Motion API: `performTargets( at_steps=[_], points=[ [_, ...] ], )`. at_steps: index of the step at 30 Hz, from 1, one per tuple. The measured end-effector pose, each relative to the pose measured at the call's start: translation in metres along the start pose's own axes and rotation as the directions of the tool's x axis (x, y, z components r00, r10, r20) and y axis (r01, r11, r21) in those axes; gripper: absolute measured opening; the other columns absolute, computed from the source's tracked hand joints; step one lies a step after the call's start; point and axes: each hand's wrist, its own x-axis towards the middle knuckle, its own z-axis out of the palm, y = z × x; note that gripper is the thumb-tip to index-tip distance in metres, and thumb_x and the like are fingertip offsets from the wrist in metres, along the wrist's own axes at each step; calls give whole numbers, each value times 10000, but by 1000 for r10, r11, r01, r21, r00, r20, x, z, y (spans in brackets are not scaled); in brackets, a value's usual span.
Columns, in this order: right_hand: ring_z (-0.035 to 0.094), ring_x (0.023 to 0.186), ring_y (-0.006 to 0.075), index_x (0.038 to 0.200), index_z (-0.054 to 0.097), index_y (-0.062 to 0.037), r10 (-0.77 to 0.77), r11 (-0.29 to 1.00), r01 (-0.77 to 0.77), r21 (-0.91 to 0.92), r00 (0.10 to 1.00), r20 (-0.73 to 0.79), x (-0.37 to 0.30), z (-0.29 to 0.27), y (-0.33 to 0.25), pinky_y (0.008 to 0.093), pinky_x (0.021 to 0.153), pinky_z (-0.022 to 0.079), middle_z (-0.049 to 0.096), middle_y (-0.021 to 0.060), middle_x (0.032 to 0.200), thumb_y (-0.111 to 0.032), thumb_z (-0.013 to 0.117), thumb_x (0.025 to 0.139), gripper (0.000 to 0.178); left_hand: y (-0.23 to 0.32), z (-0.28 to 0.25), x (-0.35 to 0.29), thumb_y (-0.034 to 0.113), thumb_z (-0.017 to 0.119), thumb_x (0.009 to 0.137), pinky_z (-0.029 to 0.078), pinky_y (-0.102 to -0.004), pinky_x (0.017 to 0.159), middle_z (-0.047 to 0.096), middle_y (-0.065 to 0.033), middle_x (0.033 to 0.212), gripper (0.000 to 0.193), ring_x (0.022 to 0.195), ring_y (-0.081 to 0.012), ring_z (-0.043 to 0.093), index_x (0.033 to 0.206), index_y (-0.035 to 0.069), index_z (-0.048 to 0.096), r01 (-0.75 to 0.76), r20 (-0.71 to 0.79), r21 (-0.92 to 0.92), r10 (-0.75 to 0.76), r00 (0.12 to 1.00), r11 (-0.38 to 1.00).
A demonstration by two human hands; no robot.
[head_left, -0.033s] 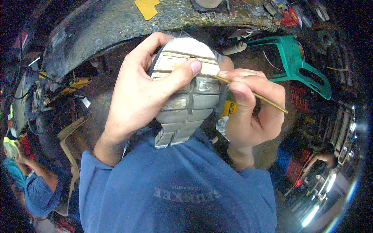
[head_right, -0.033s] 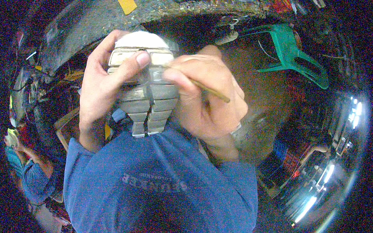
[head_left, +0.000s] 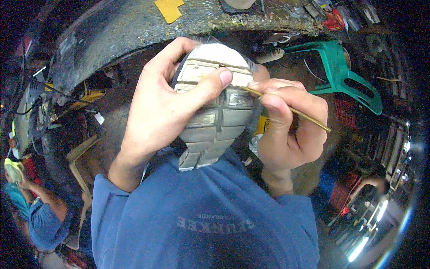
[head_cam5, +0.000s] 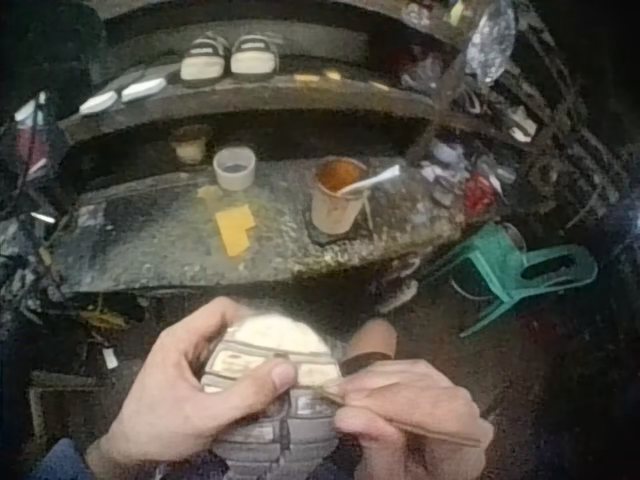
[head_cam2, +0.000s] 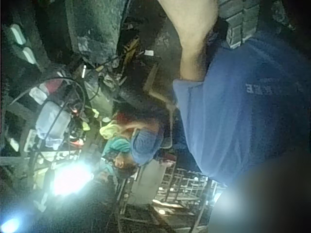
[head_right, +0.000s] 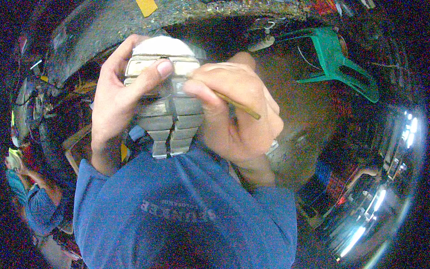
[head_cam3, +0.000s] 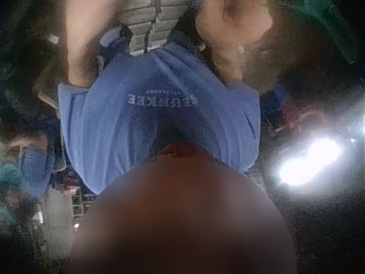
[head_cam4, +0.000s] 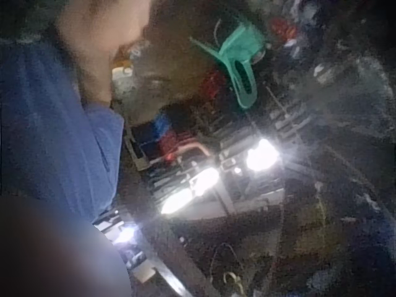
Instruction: The person holds a shoe sole and uses a thin stick to apply a white substance into the tread grooves. They then wrap the sole in plastic wrap and use a metal tool to press and smooth the material into the grooves.
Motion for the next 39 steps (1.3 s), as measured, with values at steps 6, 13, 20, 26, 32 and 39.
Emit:
performTargets(
  at_steps=[6, 13, 20, 26, 32, 39],
  points=[
    [687, 746, 258, 998, 572, 53, 50, 996, -52, -71, 999, -20, 2, -6, -1, 356, 715, 555, 672, 171, 837, 11, 611, 958, 70, 3, -2, -1, 209, 755, 886, 495, -262, 806, 689, -23, 960, 306, 874, -96, 628, 1105, 35, 632, 12, -2, -2, -12, 1000, 1000],
    [687, 735, 252, 1007, 566, 55, 24, 1000, -24, -19, 1000, 5, -1, -5, 0, 352, 726, 560, 680, 179, 845, 18, 604, 960, 71, 2, -1, -2, 204, 753, 888, 506, -262, 790, 694, -29, 957, 302, 863, -96, 636, 1105, 33, 630, 3, -11, -2, -3, 1000, 1000],
    [686, 765, 244, 1016, 563, 54, 120, 992, -122, -25, 991, -63, -2, -9, -3, 328, 729, 562, 686, 192, 866, 19, 602, 965, 73, 4, -1, -2, 200, 755, 887, 515, -267, 798, 696, -30, 965, 306, 874, -102, 645, 1111, 33, 629, 7, -8, -3, -7, 1000, 1000],
    [684, 801, 233, 1035, 566, 45, 113, 991, -119, -67, 989, -92, 2, -3, 0, 318, 738, 567, 682, 183, 873, -1, 605, 978, 83, 5, 1, -1, 208, 762, 879, 516, -267, 799, 695, -32, 966, 308, 875, -104, 648, 1101, 37, 634, 1, -21, -11, -1, 1000, 1000],
    [682, 789, 227, 1046, 564, 42, 128, 983, -141, -122, 986, -106, 5, 4, 0, 315, 733, 571, 689, 187, 885, -20, 611, 985, 98, 4, -2, -3, 209, 765, 875, 510, -267, 795, 693, -28, 959, 300, 869, -102, 642, 1089, 40, 639, 17, -28, -21, -17, 999, 1000],
    [682, 728, 229, 1014, 572, 50, 28, 993, -32, -112, 999, -44, 7, 13, 3, 312, 696, 572, 688, 178, 864, -7, 625, 972, 88, -4, -4, -3, 191, 762, 878, 502, -257, 789, 689, -24, 951, 282, 864, -96, 633, 1087, 47, 639, -17, -34, -17, 17, 999, 1000]
  ],
)
